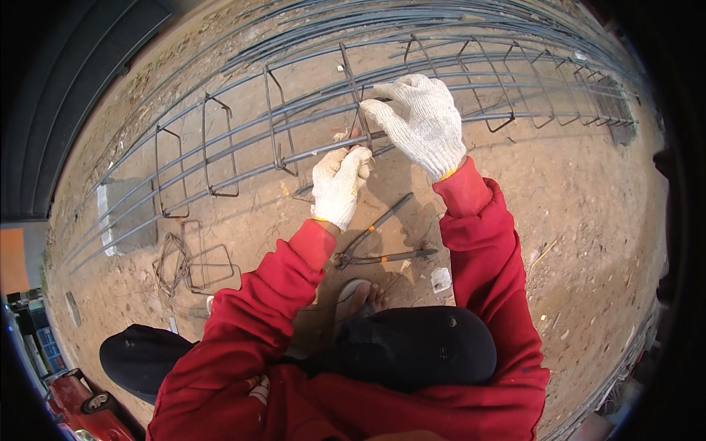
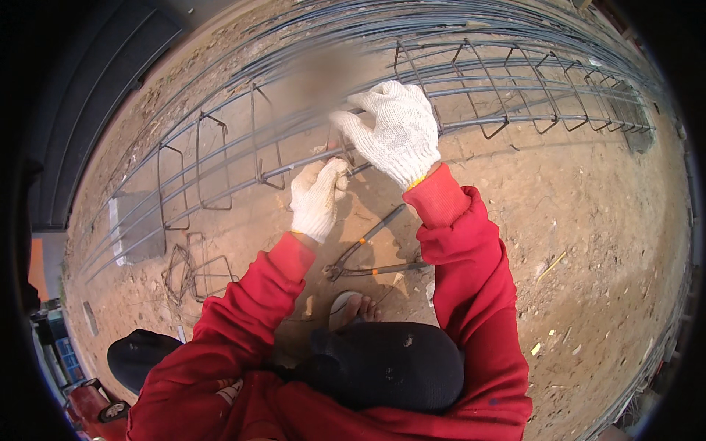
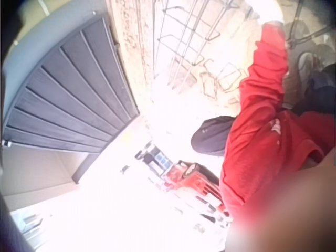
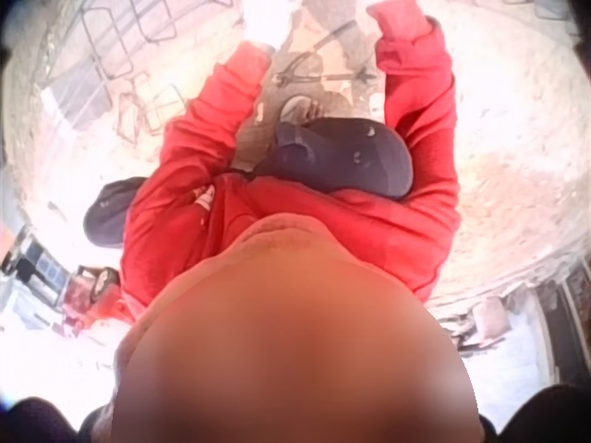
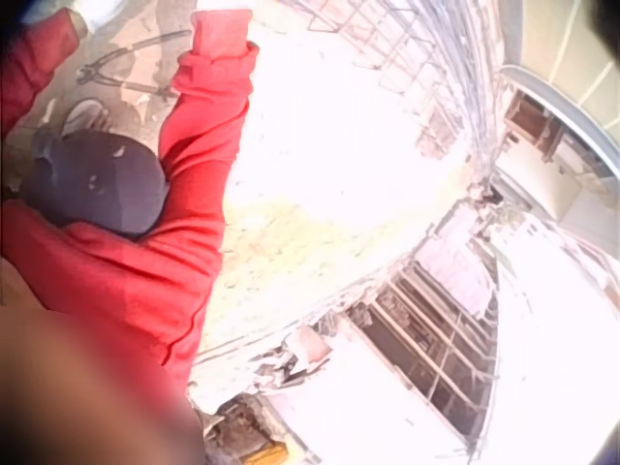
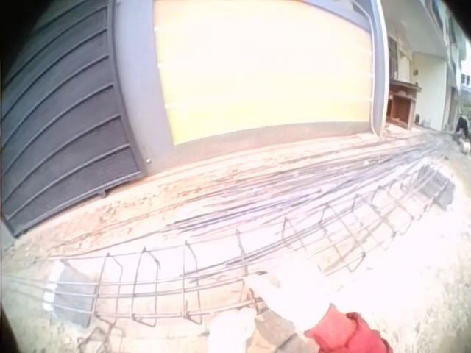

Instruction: The person assembles a rebar cage by placing U-shaped stirrups onto longitudinal bars and securing them with wire ties using pliers. The person repeatedly picks up stirrups, positions them, wraps wire, and twists the wire to fasten the components together.

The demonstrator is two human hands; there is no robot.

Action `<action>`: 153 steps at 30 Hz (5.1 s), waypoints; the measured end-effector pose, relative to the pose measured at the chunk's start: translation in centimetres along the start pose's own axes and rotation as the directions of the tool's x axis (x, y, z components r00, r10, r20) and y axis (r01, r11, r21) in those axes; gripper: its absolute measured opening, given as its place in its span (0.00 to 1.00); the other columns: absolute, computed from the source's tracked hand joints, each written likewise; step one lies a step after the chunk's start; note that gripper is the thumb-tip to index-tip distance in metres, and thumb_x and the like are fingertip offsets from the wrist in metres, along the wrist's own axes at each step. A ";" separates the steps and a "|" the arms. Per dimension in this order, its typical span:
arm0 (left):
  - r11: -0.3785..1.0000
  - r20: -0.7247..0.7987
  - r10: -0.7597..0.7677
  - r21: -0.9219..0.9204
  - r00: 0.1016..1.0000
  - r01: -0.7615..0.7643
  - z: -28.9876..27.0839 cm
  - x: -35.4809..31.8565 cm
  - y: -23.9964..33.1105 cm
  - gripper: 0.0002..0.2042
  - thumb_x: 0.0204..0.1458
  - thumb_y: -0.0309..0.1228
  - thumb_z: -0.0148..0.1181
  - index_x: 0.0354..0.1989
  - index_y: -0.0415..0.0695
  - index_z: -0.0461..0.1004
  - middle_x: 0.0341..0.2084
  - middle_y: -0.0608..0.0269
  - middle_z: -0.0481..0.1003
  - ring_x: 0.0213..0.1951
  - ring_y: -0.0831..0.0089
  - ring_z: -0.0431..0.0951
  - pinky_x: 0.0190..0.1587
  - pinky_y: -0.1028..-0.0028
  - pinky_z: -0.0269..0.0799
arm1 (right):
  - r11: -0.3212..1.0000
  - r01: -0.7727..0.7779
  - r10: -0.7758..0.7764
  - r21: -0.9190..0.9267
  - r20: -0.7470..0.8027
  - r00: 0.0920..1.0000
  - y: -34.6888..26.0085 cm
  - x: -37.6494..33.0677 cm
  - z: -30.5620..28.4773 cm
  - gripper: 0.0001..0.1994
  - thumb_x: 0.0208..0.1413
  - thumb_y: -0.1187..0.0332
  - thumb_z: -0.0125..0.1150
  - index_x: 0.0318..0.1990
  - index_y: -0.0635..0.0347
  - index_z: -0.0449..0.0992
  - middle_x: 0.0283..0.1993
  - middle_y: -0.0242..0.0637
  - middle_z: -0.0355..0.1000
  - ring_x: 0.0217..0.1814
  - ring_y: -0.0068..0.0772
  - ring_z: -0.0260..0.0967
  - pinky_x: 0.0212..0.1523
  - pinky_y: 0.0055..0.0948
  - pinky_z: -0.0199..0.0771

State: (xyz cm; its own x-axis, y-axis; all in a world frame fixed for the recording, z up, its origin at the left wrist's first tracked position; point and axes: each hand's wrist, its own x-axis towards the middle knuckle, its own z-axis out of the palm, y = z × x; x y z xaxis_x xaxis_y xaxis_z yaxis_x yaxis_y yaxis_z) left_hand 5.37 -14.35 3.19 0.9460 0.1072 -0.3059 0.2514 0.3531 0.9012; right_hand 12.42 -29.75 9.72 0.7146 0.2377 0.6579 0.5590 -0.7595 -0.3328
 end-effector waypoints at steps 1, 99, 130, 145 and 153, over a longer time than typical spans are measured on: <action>0.999 0.027 -0.017 0.029 0.999 0.017 0.0 0.1 0.1 0.07 0.57 0.27 0.61 0.41 0.37 0.77 0.25 0.68 0.75 0.23 0.84 0.70 0.23 0.85 0.63 | 0.994 -0.043 0.035 0.101 0.082 0.996 -0.2 0.5 0.5 0.14 0.52 0.56 0.65 0.33 0.58 0.82 0.34 0.41 0.76 0.39 0.43 0.73 0.41 0.38 0.72; 0.727 0.229 0.358 0.541 0.905 -0.424 0.5 2.3 -2.0 0.17 0.64 0.40 0.54 0.36 0.40 0.84 0.15 0.64 0.78 0.17 0.82 0.72 0.23 0.77 0.68 | 0.967 -0.042 -0.143 0.250 0.676 0.723 3.0 0.7 -0.4 0.19 0.56 0.56 0.61 0.49 0.58 0.78 0.36 0.45 0.79 0.39 0.50 0.77 0.43 0.39 0.75; 0.296 0.311 0.572 0.784 0.759 -0.545 0.6 2.2 -3.6 0.12 0.61 0.37 0.56 0.37 0.42 0.81 0.16 0.59 0.77 0.22 0.64 0.79 0.28 0.67 0.73 | 0.882 0.463 -0.412 0.086 0.619 0.669 4.1 3.2 1.8 0.08 0.48 0.63 0.63 0.34 0.54 0.78 0.27 0.43 0.75 0.32 0.52 0.75 0.31 0.46 0.75; 0.284 0.397 0.429 0.794 0.811 -0.538 -0.6 2.1 -2.4 0.10 0.55 0.35 0.55 0.36 0.40 0.75 0.24 0.44 0.76 0.31 0.45 0.78 0.35 0.52 0.74 | 0.997 0.060 -0.069 0.039 0.323 0.944 -1.8 -4.6 -1.1 0.08 0.52 0.65 0.64 0.28 0.58 0.73 0.25 0.43 0.72 0.30 0.51 0.72 0.32 0.43 0.73; 0.701 0.267 0.197 0.634 0.943 -0.326 -1.0 -2.4 1.9 0.13 0.56 0.38 0.59 0.31 0.39 0.75 0.20 0.55 0.72 0.26 0.62 0.74 0.31 0.63 0.67 | 0.999 0.038 -0.036 -0.006 0.192 0.981 -1.5 -7.3 1.4 0.07 0.46 0.68 0.65 0.33 0.58 0.75 0.29 0.41 0.73 0.34 0.49 0.73 0.34 0.43 0.73</action>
State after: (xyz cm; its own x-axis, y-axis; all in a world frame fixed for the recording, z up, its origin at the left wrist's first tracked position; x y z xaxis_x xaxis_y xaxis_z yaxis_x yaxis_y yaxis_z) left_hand 3.38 -12.99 5.27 0.9966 -0.0775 -0.0291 -0.0023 -0.3768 0.9263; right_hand 6.89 -29.47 4.45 0.7615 0.3770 0.5273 0.5832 -0.7535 -0.3034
